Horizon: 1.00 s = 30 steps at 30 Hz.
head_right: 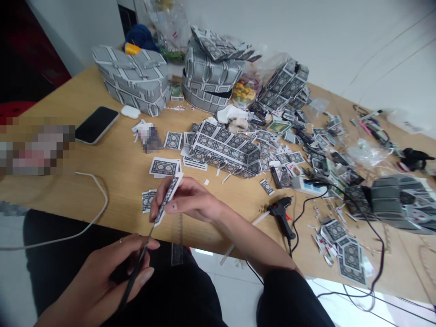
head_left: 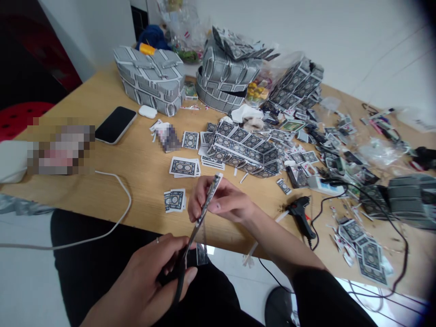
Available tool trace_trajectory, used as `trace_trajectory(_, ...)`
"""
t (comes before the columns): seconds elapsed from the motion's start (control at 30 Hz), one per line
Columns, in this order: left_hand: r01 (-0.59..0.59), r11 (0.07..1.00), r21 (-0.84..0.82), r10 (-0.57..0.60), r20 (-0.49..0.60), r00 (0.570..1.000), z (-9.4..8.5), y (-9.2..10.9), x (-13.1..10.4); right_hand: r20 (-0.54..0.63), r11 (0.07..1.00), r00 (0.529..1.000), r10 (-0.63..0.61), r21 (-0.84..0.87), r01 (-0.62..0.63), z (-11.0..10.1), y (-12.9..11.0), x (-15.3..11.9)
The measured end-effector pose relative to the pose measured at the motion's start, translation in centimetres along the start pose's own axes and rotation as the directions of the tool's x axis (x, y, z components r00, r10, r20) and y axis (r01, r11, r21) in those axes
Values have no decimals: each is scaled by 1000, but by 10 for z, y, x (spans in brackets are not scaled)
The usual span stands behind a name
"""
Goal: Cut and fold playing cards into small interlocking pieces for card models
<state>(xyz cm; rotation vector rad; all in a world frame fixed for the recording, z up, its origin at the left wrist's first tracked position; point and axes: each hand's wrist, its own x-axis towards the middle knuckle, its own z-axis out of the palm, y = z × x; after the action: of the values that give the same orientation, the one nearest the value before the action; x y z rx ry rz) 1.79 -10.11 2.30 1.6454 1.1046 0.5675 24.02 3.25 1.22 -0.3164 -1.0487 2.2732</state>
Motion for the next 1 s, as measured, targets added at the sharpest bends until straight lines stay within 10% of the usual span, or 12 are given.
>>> trace_trajectory(0.5,-115,943,313,150,-91,984,15,-3,4,-73,976,997,12,218,5,23,7,1)
trace_trajectory(1.0,-110,875,471,248,-242,938,10,-11,4,-308,957,949,72,-246,-152,6,-13,-4)
